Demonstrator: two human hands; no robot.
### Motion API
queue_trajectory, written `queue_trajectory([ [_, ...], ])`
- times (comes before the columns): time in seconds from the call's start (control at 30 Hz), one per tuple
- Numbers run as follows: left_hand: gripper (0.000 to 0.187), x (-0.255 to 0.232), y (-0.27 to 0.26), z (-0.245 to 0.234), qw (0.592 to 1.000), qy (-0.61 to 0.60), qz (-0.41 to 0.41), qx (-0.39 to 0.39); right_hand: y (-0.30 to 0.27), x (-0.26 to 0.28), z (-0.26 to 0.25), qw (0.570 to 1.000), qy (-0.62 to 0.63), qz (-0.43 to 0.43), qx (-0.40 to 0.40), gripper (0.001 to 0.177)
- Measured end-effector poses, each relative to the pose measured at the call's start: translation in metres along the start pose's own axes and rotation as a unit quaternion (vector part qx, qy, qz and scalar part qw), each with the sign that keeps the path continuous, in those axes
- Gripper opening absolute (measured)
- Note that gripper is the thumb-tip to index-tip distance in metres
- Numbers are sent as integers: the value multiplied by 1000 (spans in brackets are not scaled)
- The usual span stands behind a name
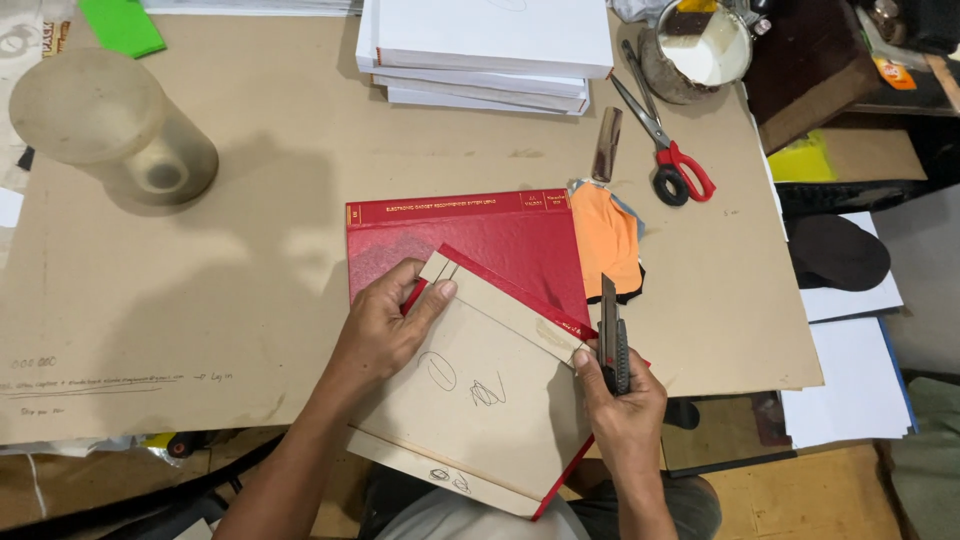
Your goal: The person uses a utility knife to cut a piece of white paper placed on a red book, following a drawn outline. They then use scissors to trim the edges of the red book cover.
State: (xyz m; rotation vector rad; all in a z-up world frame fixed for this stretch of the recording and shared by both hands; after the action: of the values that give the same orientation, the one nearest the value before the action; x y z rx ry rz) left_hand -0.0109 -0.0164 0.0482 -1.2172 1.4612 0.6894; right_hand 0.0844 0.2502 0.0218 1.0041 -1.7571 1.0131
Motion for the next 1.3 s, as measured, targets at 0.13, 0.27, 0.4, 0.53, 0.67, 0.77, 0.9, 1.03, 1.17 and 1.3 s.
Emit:
queue_trajectory([
  [0.13,38,4,1,0,1000,2,13,2,5,-7,-2,1000,-22,-16,3,22],
  [0.27,33,5,2,0,1000,-7,8,4,5,-10,-3,999,-32,-17,-5,24],
  [0.4,28,6,3,0,1000,-1,16,-1,5,-9,-6,998,-39,-37,14,20],
  [0.53,26,3,3,0,1000,-9,9,10,5,-8,-6,999,-27,-15,23,29],
  [0.67,25,3,3,0,1000,-12,11,6,5,-7,-4,999,-26,-8,20,28],
  [0.77,26,1,4,2,1000,-20,0,13,6,-10,-2,999,-40,-12,-12,20],
  [0.9,20,-10,6,7,992,-123,-3,9,1,4,-6,991,-103,-66,-54,20],
  [1.03,19,-13,3,7,990,-139,-22,6,0,13,-17,951,-198,-238,-13,27],
  [1.17,21,-23,1,9,991,-107,-87,1,-1,9,-9,961,-134,-241,17,24],
  [1.3,23,-26,0,8,989,-97,-112,-3,-2,4,-8,965,-122,-232,5,22],
])
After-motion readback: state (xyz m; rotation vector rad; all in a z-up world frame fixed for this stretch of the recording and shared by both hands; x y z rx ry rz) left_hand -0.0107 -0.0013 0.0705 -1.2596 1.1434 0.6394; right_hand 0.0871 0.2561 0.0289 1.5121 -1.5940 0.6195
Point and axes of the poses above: each hand's wrist, its own y-axis towards the middle knuckle, its own z-axis out of the palm, x = y × z, the point moved 4 cm from there along y, towards the middle knuckle, and after that the axes turned 10 degrees about x, right-handed, at the moved point
